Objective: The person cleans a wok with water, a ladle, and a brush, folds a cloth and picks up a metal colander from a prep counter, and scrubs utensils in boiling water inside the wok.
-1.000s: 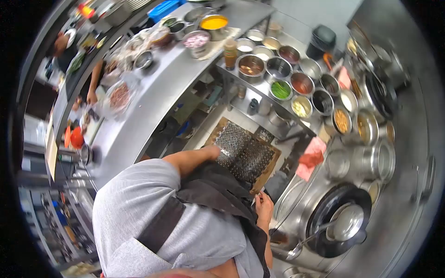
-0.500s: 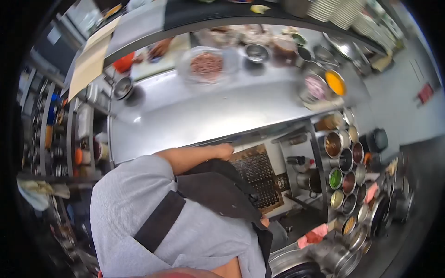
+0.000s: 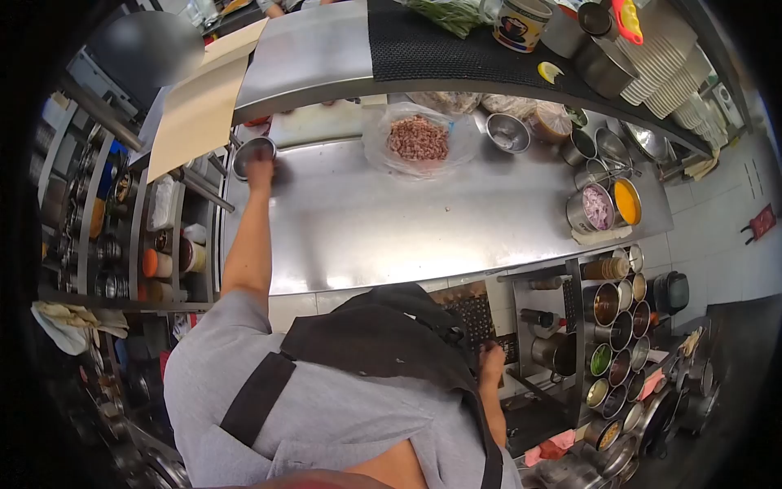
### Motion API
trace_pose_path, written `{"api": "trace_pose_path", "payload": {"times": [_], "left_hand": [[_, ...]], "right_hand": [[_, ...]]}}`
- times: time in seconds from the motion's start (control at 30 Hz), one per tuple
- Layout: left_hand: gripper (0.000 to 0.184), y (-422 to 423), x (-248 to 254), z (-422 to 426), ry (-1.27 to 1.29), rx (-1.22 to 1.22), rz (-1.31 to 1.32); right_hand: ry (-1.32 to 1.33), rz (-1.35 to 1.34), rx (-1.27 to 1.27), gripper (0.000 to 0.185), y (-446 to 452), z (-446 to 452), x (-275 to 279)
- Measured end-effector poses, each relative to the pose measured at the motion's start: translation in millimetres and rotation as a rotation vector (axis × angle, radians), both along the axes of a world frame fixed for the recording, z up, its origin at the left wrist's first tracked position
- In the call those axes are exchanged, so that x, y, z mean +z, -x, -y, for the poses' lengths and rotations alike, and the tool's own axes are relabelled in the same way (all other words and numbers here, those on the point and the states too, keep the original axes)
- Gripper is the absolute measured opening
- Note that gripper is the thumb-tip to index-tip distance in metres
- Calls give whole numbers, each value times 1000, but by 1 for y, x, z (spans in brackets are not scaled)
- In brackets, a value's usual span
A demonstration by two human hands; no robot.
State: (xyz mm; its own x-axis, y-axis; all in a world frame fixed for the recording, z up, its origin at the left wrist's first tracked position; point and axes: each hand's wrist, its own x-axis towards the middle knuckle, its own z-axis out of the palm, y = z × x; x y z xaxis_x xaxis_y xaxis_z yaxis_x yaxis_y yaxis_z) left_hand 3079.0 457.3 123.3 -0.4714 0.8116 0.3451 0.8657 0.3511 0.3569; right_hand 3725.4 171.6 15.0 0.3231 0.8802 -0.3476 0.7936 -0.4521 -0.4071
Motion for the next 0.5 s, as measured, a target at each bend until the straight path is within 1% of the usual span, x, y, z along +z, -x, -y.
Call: {"api": "trace_pose_path", "payload": {"times": [0.03, 0.07, 0.1, 0.17, 0.2, 0.23, 0.27, 0.3, 0.37, 0.4, 0.43, 0.47, 0.5], "left_hand": [[32, 33, -28, -5, 171, 66, -524], [39, 35, -32, -1, 112, 189, -227], [49, 23, -35, 2, 53, 289, 77], [61, -40, -7, 20, 57, 179, 52], [61, -66, -22, 31, 44, 25, -42], [56, -94, -41, 41, 27, -101, -37], [53, -122, -66, 48, -31, -241, -30], [51, -148, -84, 57, -88, -370, -24], [48, -202, -90, 74, -14, -465, 87], [48, -221, -88, 79, -18, -468, 94], [46, -235, -84, 83, 45, -495, 31], [45, -242, -81, 86, 106, -525, -35], [45, -243, -80, 86, 101, -538, -36]], "right_hand": [[-6, 37, -12, 21, -7, 0, -4], [30, 48, -55, 19, -10, 0, -6], [31, 21, -136, 18, -3, 0, 5], [58, 47, -241, 19, 12, 2, 24], [63, 33, -231, 19, 16, 9, 23], [69, 22, -211, 19, 18, 14, 23], [131, 34, -211, 20, 27, 19, 31], [131, 36, -232, 20, 33, 27, 31], [198, 102, -88, 20, 40, 43, 29], [196, 109, -92, 20, 45, 49, 32], [202, 73, -153, 20, 50, 56, 37], [207, 34, -219, 20, 54, 61, 44], [202, 33, -232, 20, 56, 63, 52]]}}
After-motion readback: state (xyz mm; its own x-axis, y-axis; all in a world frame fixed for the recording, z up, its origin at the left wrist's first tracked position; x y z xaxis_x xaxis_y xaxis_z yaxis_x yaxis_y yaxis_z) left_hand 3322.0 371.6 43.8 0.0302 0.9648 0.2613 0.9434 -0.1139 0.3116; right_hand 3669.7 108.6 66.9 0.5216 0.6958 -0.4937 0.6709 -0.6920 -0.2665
